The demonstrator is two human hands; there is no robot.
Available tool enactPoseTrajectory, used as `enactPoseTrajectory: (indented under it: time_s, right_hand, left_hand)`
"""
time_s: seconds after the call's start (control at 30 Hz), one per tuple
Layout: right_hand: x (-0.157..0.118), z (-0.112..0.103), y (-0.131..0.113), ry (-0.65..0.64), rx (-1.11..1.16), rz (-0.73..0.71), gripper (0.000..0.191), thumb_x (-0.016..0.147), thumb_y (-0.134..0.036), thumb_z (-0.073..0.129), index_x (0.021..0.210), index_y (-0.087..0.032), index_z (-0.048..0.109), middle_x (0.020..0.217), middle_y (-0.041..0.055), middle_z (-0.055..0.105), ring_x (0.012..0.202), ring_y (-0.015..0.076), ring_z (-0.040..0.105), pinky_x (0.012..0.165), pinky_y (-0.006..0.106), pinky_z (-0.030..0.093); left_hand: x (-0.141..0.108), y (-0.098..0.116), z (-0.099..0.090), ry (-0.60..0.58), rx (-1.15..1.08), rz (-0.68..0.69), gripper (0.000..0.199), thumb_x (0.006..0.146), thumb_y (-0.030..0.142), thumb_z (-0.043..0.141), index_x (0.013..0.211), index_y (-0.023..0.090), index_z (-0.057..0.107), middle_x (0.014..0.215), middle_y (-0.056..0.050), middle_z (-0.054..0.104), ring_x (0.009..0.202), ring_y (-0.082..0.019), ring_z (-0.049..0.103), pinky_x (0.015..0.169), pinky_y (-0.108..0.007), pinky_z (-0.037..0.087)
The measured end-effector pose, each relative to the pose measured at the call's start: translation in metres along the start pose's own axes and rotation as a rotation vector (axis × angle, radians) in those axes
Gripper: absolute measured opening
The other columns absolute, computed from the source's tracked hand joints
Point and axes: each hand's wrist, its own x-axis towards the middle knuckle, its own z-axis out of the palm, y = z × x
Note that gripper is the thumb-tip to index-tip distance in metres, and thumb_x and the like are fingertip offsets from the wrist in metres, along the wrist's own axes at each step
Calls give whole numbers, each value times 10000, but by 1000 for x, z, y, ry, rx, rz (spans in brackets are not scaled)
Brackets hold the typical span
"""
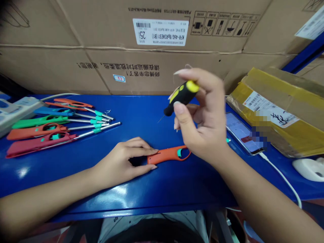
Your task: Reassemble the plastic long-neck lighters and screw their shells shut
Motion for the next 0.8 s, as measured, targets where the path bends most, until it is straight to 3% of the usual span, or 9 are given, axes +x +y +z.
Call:
enactPoseTrajectory:
  time_s: [0.1, 0.2, 0.27, 0.37, 0.47, 0.63, 0.8]
  right_hand:
    - [0, 1, 18, -311, -294, -143, 386, 967, -152, 505, 1315, -301, 582, 1190, 80, 558, 968, 180, 624, 706, 286, 571]
    - [-5, 6, 29, -621, -553, -196, 496, 950, -81, 447, 1345, -342, 593, 1228, 73, 553, 924, 170, 619, 684, 280, 542]
    - [-9, 12, 33, -732, -639, -187, 514, 956, -92, 449, 1367, -370, 583, 1267, 69, 569, 919, 176, 626, 661, 272, 530]
    - [-12, 22, 37, -810, -644, -171, 458, 985, -128, 437, 1361, -331, 601, 1285, 88, 592, 945, 190, 647, 716, 307, 555]
    - [-14, 29, 39, -845, -505, -144, 401, 1002, -146, 425, 1346, -231, 613, 1307, 125, 601, 1080, 221, 645, 874, 378, 573]
    - [-20, 34, 41, -835, -215, -65, 383, 1019, -216, 447, 1383, -228, 564, 1451, 108, 546, 1319, 213, 544, 1111, 428, 473]
    - [-15, 26, 36, -784, -199, -22, 353, 993, -219, 483, 1328, -205, 592, 1407, 123, 542, 1310, 214, 531, 1117, 416, 442]
  left_hand:
    - [0, 1, 0, -3, 25, 18, 315, 835, 250, 769, 1130, 143, 748, 979, -76, 749, 891, -193, 659, 843, -352, 557]
    - [-1, 4, -1, -33, 96, 40, 293, 840, 266, 761, 1113, 161, 755, 962, -67, 746, 879, -202, 659, 841, -371, 546]
    - [-3, 6, -2, -58, 169, 71, 292, 852, 291, 750, 1114, 163, 755, 958, -67, 744, 880, -214, 665, 836, -388, 538]
    - [-6, 8, -2, -78, 251, 128, 305, 879, 336, 724, 1114, 143, 751, 959, -79, 743, 891, -226, 675, 819, -390, 534]
    - [-8, 8, -1, -76, 285, 165, 326, 890, 365, 712, 1118, 134, 745, 950, -84, 746, 906, -230, 680, 830, -381, 535]
    - [-8, 6, -2, -77, 290, 185, 354, 886, 410, 714, 1132, 156, 739, 950, -75, 760, 911, -223, 679, 835, -361, 531]
    - [-3, -2, -13, -33, 308, 179, 319, 893, 447, 702, 1025, 163, 765, 902, -58, 773, 947, -229, 652, 871, -372, 513]
